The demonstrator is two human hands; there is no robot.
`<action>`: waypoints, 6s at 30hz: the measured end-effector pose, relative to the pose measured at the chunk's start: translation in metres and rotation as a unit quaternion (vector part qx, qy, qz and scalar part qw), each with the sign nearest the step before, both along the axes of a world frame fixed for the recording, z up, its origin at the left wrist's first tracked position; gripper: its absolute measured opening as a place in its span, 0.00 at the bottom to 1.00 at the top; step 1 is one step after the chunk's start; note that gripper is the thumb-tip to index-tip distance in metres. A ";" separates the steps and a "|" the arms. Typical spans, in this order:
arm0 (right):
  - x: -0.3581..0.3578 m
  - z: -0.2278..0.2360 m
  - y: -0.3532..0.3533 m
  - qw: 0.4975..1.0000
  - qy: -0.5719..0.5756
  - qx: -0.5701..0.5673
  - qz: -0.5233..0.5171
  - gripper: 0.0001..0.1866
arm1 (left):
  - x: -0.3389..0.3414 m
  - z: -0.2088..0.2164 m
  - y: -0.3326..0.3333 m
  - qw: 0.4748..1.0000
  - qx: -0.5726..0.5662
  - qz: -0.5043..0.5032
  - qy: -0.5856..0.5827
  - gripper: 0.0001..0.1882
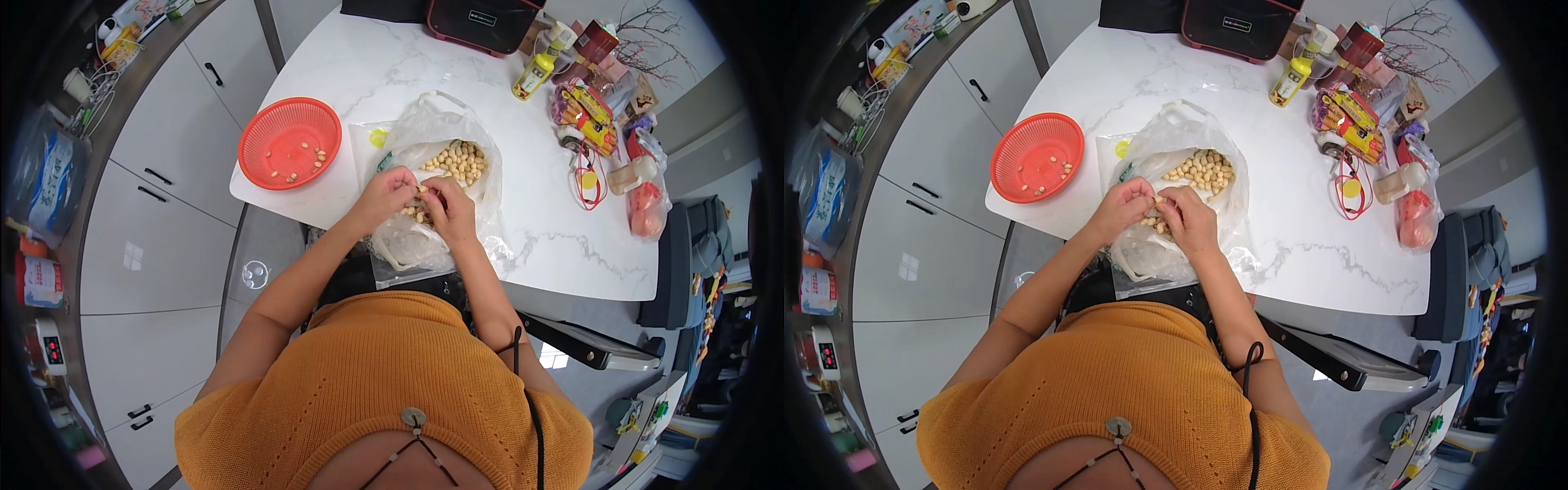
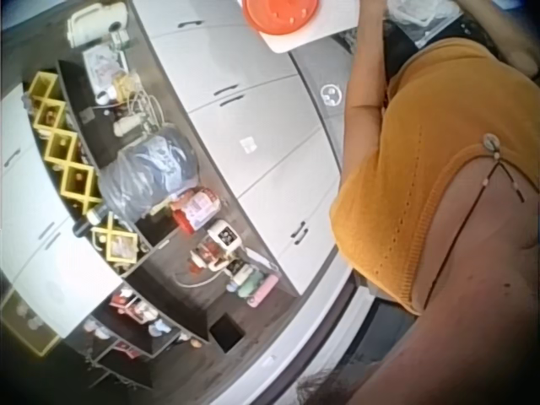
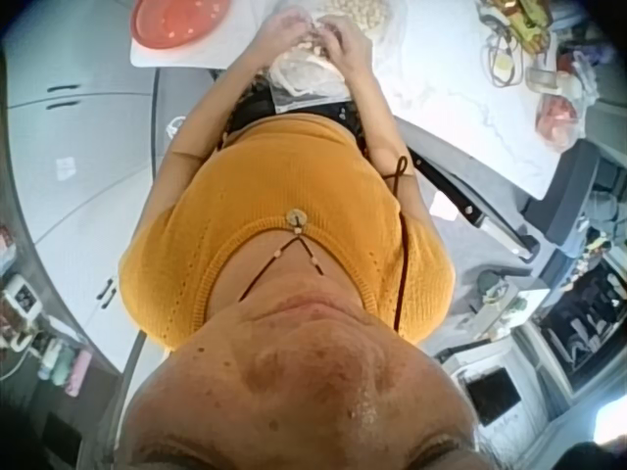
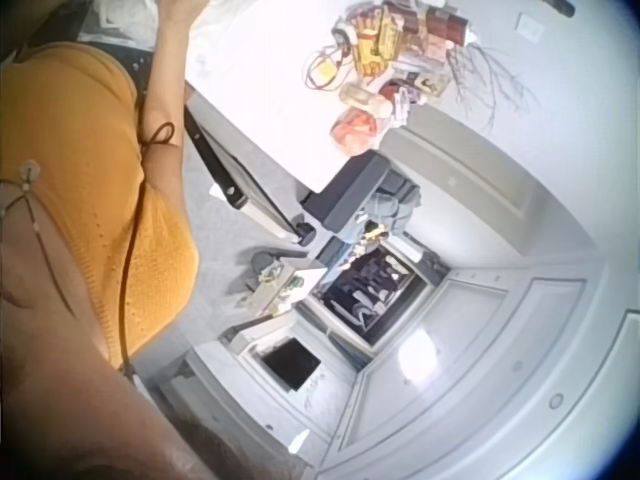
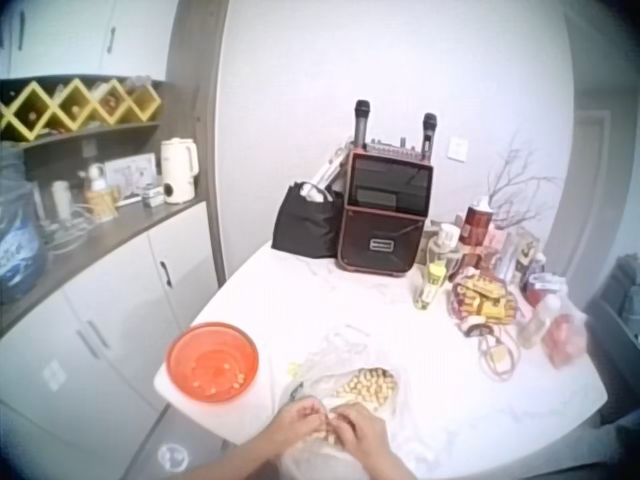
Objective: The person peels peanuts by hand from a clear plastic bag on a white kitchen counter, placing the shells into a red bowl.
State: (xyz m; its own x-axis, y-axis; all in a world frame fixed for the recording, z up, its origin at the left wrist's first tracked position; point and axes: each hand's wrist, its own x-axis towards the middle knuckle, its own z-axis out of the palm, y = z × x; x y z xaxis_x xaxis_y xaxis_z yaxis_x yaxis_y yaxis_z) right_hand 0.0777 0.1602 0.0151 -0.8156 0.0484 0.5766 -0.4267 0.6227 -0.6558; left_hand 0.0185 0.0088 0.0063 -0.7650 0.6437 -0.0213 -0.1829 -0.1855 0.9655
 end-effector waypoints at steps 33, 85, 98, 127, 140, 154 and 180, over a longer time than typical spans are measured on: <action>-0.001 -0.012 0.003 0.993 -0.104 -0.014 -0.045 0.16 | 0.012 -0.007 0.007 0.983 -0.082 0.075 0.147 0.02; -0.001 -0.005 0.000 0.993 -0.121 -0.003 0.014 0.06 | 0.010 -0.015 0.005 0.987 -0.037 0.128 0.091 0.03; 0.002 -0.004 -0.001 0.992 -0.107 -0.061 -0.005 0.08 | 0.006 -0.013 0.005 0.993 0.023 0.097 0.068 0.04; 0.000 -0.007 -0.001 0.988 -0.107 -0.108 0.003 0.10 | -0.007 0.003 -0.007 0.994 0.000 -0.054 -0.095 0.14; 0.002 0.003 0.004 0.996 -0.063 -0.062 0.006 0.07 | 0.004 0.023 -0.009 0.995 0.030 0.018 -0.093 0.09; -0.015 0.010 0.037 0.954 -0.133 0.170 -0.207 0.09 | -0.040 0.053 -0.080 0.819 -0.285 0.392 0.306 0.08; 0.002 -0.011 0.032 0.949 -0.172 -0.264 -0.004 0.09 | 0.016 0.039 -0.014 0.855 -0.159 0.257 0.421 0.05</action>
